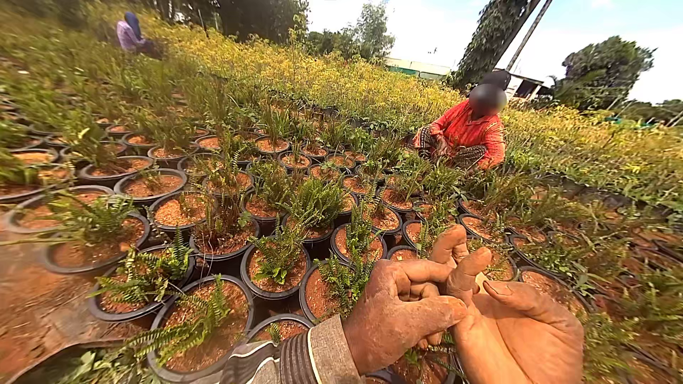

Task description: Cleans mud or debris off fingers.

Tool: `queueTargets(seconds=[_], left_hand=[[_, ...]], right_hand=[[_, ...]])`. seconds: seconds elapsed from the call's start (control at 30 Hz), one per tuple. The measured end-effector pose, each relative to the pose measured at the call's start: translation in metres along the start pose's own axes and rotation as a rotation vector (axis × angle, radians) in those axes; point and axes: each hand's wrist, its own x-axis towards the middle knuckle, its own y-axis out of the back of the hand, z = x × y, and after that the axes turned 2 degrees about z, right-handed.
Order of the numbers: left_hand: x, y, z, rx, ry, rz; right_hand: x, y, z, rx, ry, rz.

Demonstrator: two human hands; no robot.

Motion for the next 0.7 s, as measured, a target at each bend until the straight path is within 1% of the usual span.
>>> queueTargets(seconds=[0.13,0.47,0.7], left_hand=[[0.0004,0.0013,-0.0013,-0.004,-0.006,0.003],[0.0001,0.0015,-0.0027,0.002,-0.004,0.037],[0.0004,-0.0007,0.0013,0.081,0.009,0.063]], right_hand=[[0.0014,0.0006,0.0023,-0.020,0.002,-0.052],[0.0031,0.0023,0.0031,-0.001,-0.022,-0.037],[0.0025,0.0023,0.0032,0.029,-0.032,-0.029]])
